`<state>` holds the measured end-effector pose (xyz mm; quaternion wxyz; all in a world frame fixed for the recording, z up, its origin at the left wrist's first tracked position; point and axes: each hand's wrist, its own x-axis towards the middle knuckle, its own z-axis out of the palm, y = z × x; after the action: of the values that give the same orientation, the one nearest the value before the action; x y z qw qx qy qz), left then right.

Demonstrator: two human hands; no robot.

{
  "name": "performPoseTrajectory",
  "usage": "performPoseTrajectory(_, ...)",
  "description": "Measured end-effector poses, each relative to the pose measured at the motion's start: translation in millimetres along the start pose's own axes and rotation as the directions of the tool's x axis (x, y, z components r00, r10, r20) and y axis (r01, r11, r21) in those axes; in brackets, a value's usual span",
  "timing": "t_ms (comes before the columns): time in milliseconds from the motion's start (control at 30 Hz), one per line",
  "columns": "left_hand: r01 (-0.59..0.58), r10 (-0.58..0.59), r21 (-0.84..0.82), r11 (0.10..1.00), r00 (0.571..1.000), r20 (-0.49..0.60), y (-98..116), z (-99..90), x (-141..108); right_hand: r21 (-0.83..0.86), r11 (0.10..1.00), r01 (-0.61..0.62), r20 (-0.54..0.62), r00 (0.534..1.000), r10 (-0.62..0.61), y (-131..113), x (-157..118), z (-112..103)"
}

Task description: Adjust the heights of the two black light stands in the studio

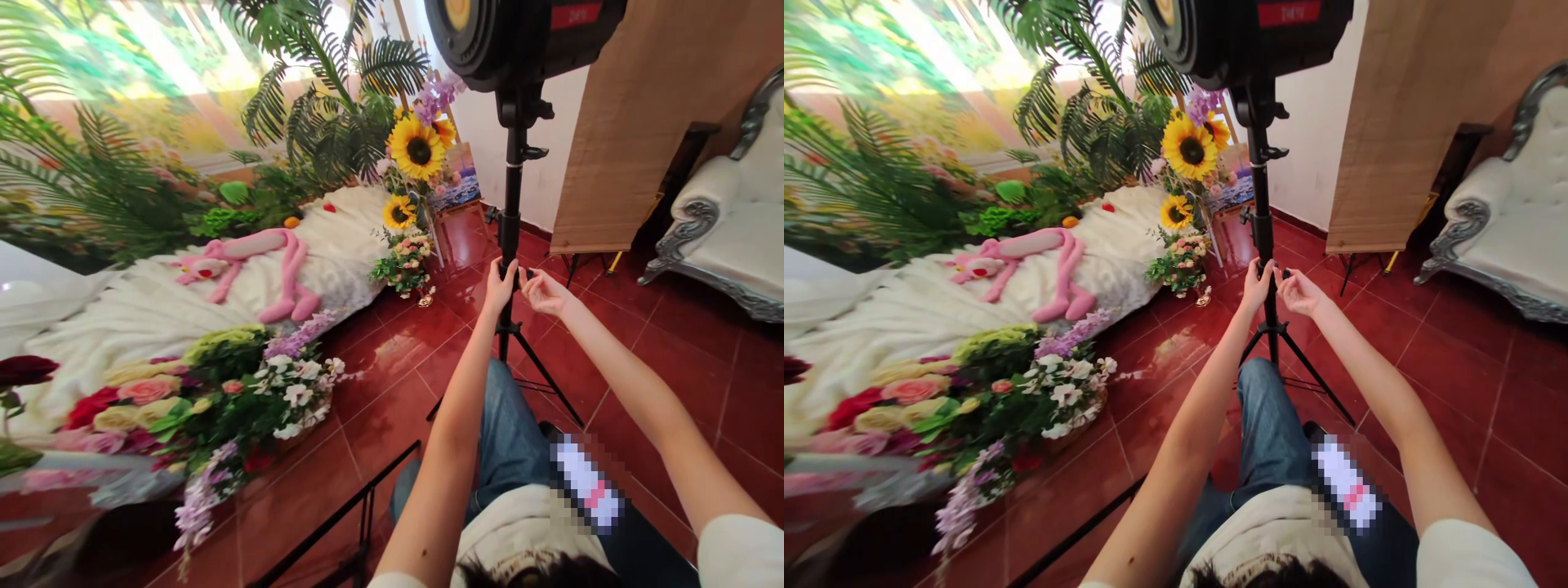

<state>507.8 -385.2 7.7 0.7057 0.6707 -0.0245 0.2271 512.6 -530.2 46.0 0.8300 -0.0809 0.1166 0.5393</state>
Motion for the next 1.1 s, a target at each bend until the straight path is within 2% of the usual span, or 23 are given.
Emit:
performPoseTrajectory(100, 0.025, -0.025, 0.024, 0.999, 1.0, 0.004, 2, -1.2, 0, -0.084, 0.99, 0.116, -0.12, 0.985, -0.126, 7, -3, 9)
performPoseTrajectory(200, 0.045, -0.046, 0.041, 0.998, 0.999, 0.017, 5, -2.1, -1, -0.28, 0.936, 0.213, -0.231, 0.932, -0.281, 17, -3, 18)
performPoseTrajectory(300, 0.049, -0.049, 0.049, 0.998, 0.999, 0.017, 7, -2.6, -1, -0.515, 0.825, 0.233, -0.262, 0.874, -0.41, 23, -2, 21)
performPoseTrajectory(367, 0.043, -0.044, 0.046, 0.998, 0.999, 0.016, 9, -2.7, -2, -0.677, 0.702, 0.221, -0.27, 0.812, -0.516, 23, -1, 19)
performPoseTrajectory(400, 0.039, -0.04, 0.044, 0.998, 0.999, 0.015, 9, -2.7, -3, -0.768, 0.606, 0.205, -0.253, 0.772, -0.583, 23, -1, 18)
performPoseTrajectory(433, 0.038, -0.039, 0.042, 0.998, 0.999, 0.015, 10, -2.6, -3, -0.863, 0.473, 0.175, -0.21, 0.728, -0.652, 23, -2, 17)
performPoseTrajectory(467, 0.043, -0.043, 0.04, 0.998, 0.999, 0.016, 11, -2.5, -4, -0.946, 0.296, 0.133, -0.128, 0.684, -0.718, 23, -3, 16)
performPoseTrajectory(533, 0.061, -0.062, 0.026, 0.998, 0.998, 0.023, 12, -1.9, -4, -0.986, -0.161, 0.036, 0.151, 0.594, -0.79, 25, -8, 15)
performPoseTrajectory(600, 0.08, -0.08, 0.004, 0.997, 0.996, 0.026, 12, -1.1, -4, -0.808, -0.586, -0.055, 0.47, 0.539, -0.699, 28, -13, 14)
performPoseTrajectory(633, 0.081, -0.081, -0.003, 0.997, 0.996, 0.024, 12, -0.8, -4, -0.673, -0.734, -0.087, 0.588, 0.539, -0.604, 30, -15, 12)
performPoseTrajectory(667, 0.075, -0.075, -0.007, 0.997, 0.997, 0.018, 12, -0.4, -4, -0.541, -0.835, -0.105, 0.662, 0.559, -0.499, 32, -17, 11)
performPoseTrajectory(700, 0.066, -0.066, -0.006, 0.998, 0.998, 0.011, 12, -0.1, -4, -0.426, -0.898, -0.107, 0.697, 0.595, -0.401, 33, -19, 8)
performPoseTrajectory(767, 0.056, -0.056, 0.004, 0.998, 0.998, 0.004, 14, 0.2, -4, -0.267, -0.961, -0.076, 0.707, 0.662, -0.249, 34, -20, 2)
performPoseTrajectory(800, 0.061, -0.061, 0.012, 0.998, 0.998, 0.007, 15, 0.2, -5, -0.22, -0.974, -0.059, 0.708, 0.677, -0.201, 34, -21, -1)
performPoseTrajectory(867, 0.083, -0.083, 0.026, 0.996, 0.996, 0.015, 18, 0.1, -6, -0.164, -0.986, -0.042, 0.714, 0.684, -0.148, 32, -22, -6)
performPoseTrajectory(933, 0.089, -0.09, 0.031, 0.996, 0.996, 0.018, 19, -0.2, -7, -0.148, -0.987, -0.059, 0.732, 0.665, -0.149, 30, -22, -8)
performPoseTrajectory(1000, 0.079, -0.08, 0.025, 0.997, 0.997, 0.014, 19, -0.5, -7, -0.175, -0.979, -0.1, 0.777, 0.597, -0.2, 31, -20, -5)
performPoseTrajectory(1033, 0.071, -0.072, 0.022, 0.997, 0.997, 0.012, 17, -0.7, -7, -0.211, -0.97, -0.123, 0.807, 0.538, -0.244, 32, -17, -2)
performPoseTrajectory(1100, 0.055, -0.056, 0.017, 0.998, 0.998, 0.015, 14, -0.5, -6, -0.33, -0.93, -0.165, 0.846, 0.386, -0.368, 33, -9, 7)
